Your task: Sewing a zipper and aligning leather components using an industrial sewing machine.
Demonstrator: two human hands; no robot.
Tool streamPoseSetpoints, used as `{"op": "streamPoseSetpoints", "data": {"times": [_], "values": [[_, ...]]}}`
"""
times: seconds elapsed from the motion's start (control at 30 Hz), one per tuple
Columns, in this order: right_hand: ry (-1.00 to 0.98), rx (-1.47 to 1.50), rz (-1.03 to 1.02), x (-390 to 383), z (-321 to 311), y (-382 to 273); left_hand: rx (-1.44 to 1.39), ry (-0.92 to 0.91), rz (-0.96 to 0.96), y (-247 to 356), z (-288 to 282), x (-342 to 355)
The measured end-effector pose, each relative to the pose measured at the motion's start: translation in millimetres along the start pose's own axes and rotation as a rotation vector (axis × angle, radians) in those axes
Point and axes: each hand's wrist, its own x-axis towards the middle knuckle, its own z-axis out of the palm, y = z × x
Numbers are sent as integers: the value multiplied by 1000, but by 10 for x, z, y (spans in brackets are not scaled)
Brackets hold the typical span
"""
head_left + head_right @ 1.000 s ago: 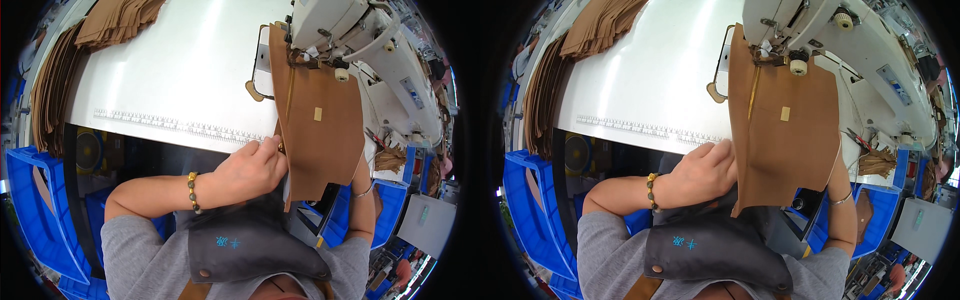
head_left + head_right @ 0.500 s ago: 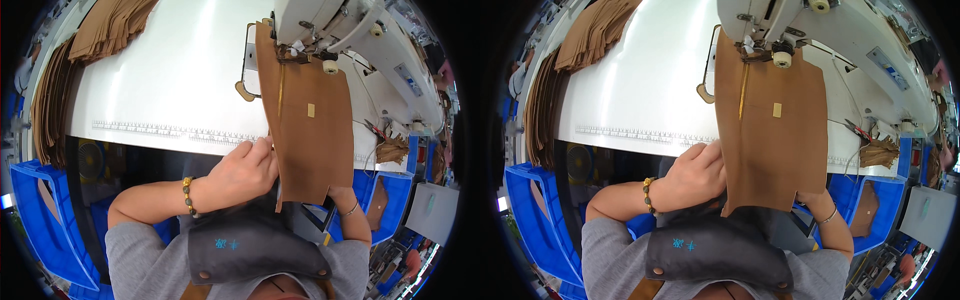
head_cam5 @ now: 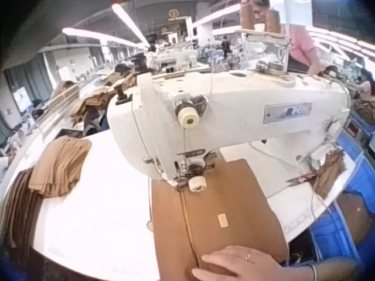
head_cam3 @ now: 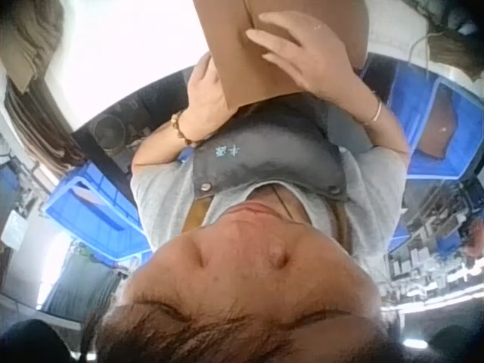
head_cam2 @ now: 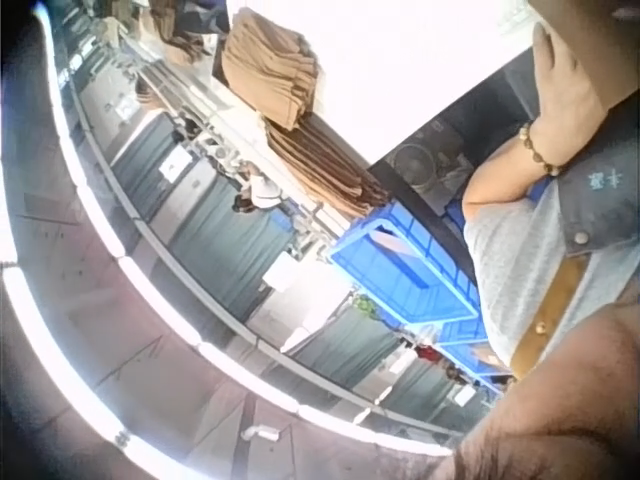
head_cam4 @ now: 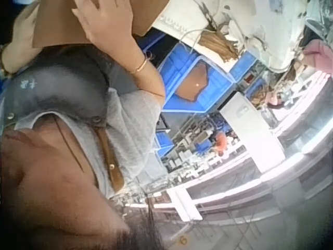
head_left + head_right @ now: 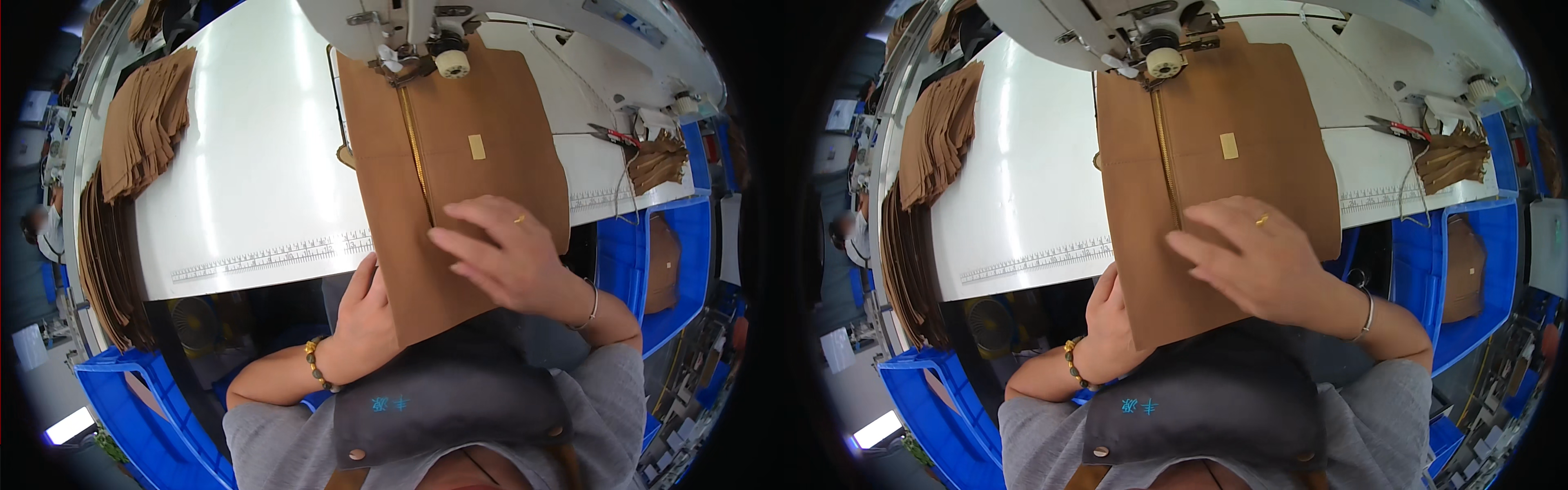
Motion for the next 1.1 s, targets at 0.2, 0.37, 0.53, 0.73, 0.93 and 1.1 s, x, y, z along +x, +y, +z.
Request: {"op": "streamPoseSetpoints", "data": {"times": [0.2, 0.37, 0.53, 0.73, 0.93, 1.1], "values": [[-54, -152, -26, -59, 237, -102, 129, -43, -139, 92, -60, -107], [-52, -208, -45, -124, 278, -100, -138, -9, -233, -113, -190, -74], [-59, -166, -45, -107, 252, -108, -176, 245, -333, -522, -306, 87], [-82, -132, -114, 13, 179, -54, -111, 3, -247, -702, -168, 537], [-247, 110, 50, 181, 18, 251, -116, -120, -212, -716, -115, 561], [-35, -215, -18, 428, 86, 422, -175, -95, -231, -712, -107, 565]]}}
